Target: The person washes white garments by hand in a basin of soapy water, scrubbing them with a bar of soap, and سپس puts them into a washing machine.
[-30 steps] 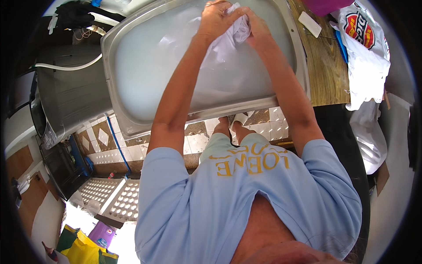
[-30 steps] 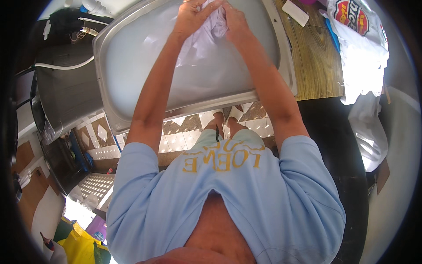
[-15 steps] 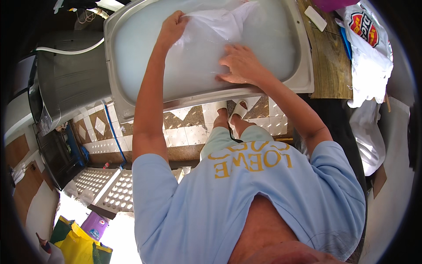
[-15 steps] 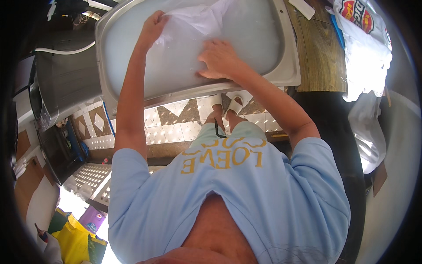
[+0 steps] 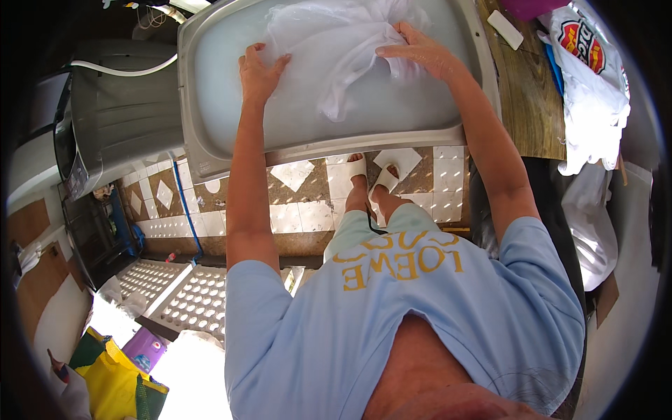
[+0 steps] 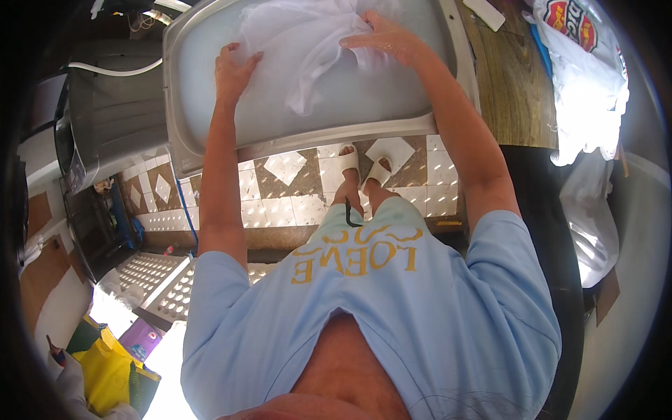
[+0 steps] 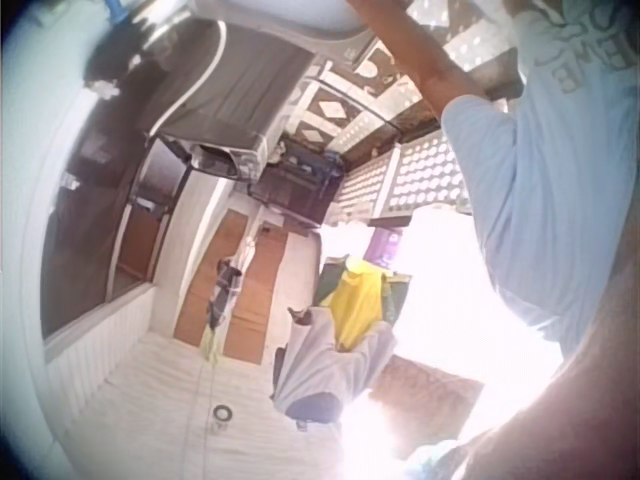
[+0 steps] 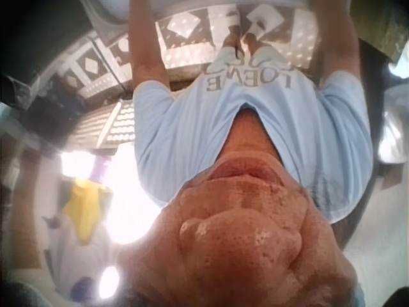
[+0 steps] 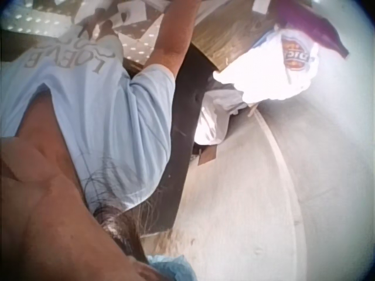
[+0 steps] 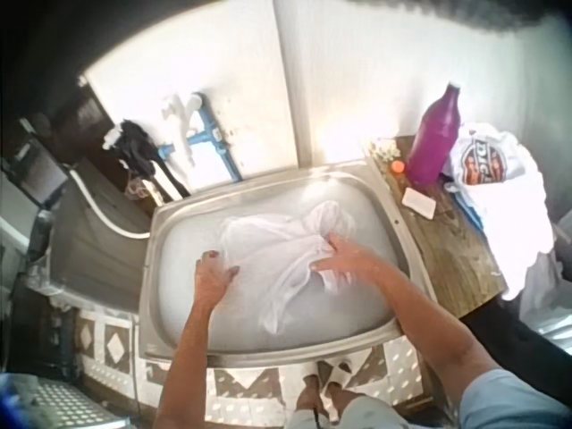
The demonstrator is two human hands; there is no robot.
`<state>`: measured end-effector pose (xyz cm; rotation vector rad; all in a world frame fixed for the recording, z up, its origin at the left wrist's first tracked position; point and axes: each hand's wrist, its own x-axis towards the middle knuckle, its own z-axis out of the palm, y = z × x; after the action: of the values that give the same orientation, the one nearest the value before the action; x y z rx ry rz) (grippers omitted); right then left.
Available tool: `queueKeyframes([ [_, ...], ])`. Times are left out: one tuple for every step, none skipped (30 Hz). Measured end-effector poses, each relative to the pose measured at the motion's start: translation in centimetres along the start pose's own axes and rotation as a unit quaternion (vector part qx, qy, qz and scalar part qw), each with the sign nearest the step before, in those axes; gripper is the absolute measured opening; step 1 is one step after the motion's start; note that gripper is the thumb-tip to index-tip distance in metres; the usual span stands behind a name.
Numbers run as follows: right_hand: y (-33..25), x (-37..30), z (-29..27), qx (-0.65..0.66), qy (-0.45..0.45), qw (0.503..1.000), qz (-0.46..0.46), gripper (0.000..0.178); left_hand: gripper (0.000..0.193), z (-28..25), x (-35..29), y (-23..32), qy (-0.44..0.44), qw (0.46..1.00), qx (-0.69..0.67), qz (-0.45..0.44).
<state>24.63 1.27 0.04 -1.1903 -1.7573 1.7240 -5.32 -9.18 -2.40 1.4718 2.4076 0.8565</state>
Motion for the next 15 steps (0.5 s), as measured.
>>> queueKeyframes([
  [0.2,0.0,-0.4,-0.004,-0.029,1.000,0.009,0.037,0.043,0.1,-0.3,-0.4,-0.035,0.995,-0.075,-0.050],
  [0.3,0.0,-0.9,-0.008,-0.058,0.998,0.018,0.040,0.041,0.1,-0.2,-0.9,-0.070,0.981,-0.149,-0.099],
  [0.3,0.0,-1.8,-0.003,-0.070,0.998,0.006,0.041,0.039,-0.1,0.3,-1.3,-0.060,0.970,-0.204,-0.117],
  [0.2,0.2,-3.0,0.004,-0.084,0.996,-0.006,0.042,0.038,-0.6,1.1,-1.8,-0.050,0.956,-0.257,-0.135],
  [0.2,0.4,-4.0,0.010,-0.099,0.995,-0.019,0.044,0.037,-1.2,1.6,-2.4,-0.039,0.938,-0.309,-0.152],
  [0.1,0.3,-4.9,0.021,-0.106,0.994,-0.029,0.044,0.035,-1.9,2.0,-2.1,-0.018,0.920,-0.353,-0.167],
  [0.1,0.2,-5.6,0.032,-0.114,0.992,-0.041,0.044,0.034,-1.9,1.9,-1.7,0.037,0.891,-0.428,-0.148],
  [0.2,0.2,-6.0,0.042,-0.122,0.990,-0.052,0.043,0.033,-1.8,1.6,-1.3,0.093,0.853,-0.498,-0.126],
  [0.2,0.0,-5.9,-0.004,-0.097,0.994,-0.048,0.040,0.031,-1.5,1.3,-0.5,0.146,0.807,-0.563,-0.103],
  [0.5,-0.5,-5.9,-0.050,-0.065,0.996,-0.042,0.036,0.038,-1.6,0.3,1.2,0.134,0.863,-0.482,-0.074],
  [0.8,-0.8,-6.0,-0.097,-0.032,0.994,-0.035,0.033,0.045,-1.7,-1.2,2.8,0.064,0.927,-0.356,-0.101],
  [1.5,-1.0,-6.1,-0.139,-0.040,0.989,0.008,0.032,0.053,-1.8,-2.6,4.5,-0.007,0.968,-0.220,-0.121],
  [2.4,-0.8,-6.0,-0.181,-0.052,0.981,0.048,0.032,0.064,-1.7,-4.0,5.5,-0.131,0.986,-0.087,-0.063],
  [3.0,-0.7,-6.0,-0.222,-0.062,0.969,0.091,0.031,0.064,-1.8,-6.0,8.2,-0.200,0.978,0.048,-0.021],
  [2.7,-1.1,-5.3,-0.172,-0.067,0.979,0.086,0.031,0.059,-1.2,-8.0,8.7,-0.198,0.976,0.083,0.030],
])
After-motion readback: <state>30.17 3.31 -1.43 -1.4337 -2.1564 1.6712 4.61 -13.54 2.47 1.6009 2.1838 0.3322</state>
